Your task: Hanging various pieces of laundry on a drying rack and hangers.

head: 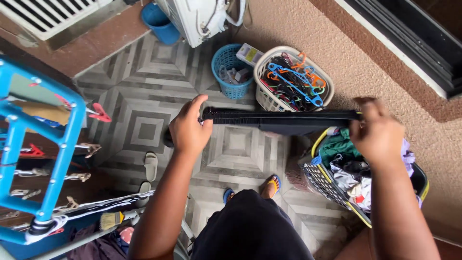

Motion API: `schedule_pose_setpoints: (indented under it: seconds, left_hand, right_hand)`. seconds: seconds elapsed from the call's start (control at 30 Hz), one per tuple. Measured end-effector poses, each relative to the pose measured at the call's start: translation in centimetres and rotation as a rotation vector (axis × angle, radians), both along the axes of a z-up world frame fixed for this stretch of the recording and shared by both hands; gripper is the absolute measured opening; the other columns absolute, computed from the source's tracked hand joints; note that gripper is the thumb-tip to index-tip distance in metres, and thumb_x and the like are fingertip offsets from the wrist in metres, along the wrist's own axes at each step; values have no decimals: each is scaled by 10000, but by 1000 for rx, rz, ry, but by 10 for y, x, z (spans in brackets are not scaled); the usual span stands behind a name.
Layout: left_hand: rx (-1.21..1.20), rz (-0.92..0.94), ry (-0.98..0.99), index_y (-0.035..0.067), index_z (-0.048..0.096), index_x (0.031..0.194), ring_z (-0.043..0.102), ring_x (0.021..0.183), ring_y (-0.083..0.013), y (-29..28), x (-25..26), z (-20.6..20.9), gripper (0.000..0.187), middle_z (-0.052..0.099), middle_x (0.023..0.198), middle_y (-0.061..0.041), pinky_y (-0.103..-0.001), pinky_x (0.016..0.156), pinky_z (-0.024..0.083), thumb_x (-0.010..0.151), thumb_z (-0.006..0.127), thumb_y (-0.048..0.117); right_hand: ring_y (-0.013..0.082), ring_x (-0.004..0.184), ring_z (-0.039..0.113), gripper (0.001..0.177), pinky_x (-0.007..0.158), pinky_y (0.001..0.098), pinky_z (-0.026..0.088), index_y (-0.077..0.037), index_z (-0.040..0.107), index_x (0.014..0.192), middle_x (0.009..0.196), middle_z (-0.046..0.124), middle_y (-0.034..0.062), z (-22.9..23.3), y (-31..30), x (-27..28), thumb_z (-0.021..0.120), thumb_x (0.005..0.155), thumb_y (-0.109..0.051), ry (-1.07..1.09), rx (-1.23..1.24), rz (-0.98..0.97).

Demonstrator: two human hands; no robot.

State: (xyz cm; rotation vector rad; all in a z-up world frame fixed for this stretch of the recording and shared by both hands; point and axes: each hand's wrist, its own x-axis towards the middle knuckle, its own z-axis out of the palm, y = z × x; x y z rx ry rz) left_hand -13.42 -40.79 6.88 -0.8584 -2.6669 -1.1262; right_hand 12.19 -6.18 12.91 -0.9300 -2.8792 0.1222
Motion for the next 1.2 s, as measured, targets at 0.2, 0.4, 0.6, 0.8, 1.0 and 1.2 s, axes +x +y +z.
schedule_pose_setpoints:
  seconds: [0.2,0.4,0.6,0.8,1.0,1.2]
  left_hand:
    - [-166,-96,285,279,639,1408,656,791,-346,-15,10,7,633,668,879,-117,-487,714,530,797,670,120]
    - [-508,-217,-382,303,717,1247,687,1081,-289,-34,3,-128,430,733,1181,-66,-411,893,544,828,723,207]
    - [144,-186,-436,141,730,1063,658,766,-176,-22,-3,-103,318,736,901,-26,-324,710,544,761,694,48]
    - [375,-251,-528,106,694,1030,414,621,-62,-26,-6,-50,315,415,676,57,-268,553,355,759,673,-53]
    - [496,-242,-592,93,656,1010,433,613,-43,-24,3,-39,306,455,677,83,-248,543,357,754,670,-73]
    - [487,-312,-575,92,643,979,415,623,-36,-15,19,1,292,418,674,83,-238,556,344,736,687,-64]
  right_hand:
    - [395,1089,626,502,909,524,493,-102,646,1301,1301,581,176,-7,-70,-17,594,814,-215,445,323,325]
    - [256,1198,653,520,1016,393,514,-238,609,1365,1282,675,79,-136,-52,-30,547,884,-50,-427,-526,255]
    - [170,1083,632,654,947,325,491,-108,587,1371,1148,679,58,-85,-55,-27,561,751,99,94,-1282,419]
    - [198,965,690,514,862,333,530,-72,711,1248,1143,751,85,-9,-84,2,573,779,88,-7,-1172,811]
    - [259,697,712,432,664,356,564,-109,744,1142,827,748,122,12,-105,21,672,726,-16,-34,-570,542]
    - [286,728,756,360,704,370,590,-104,759,1071,888,774,125,13,-107,35,804,739,-236,-47,-429,593]
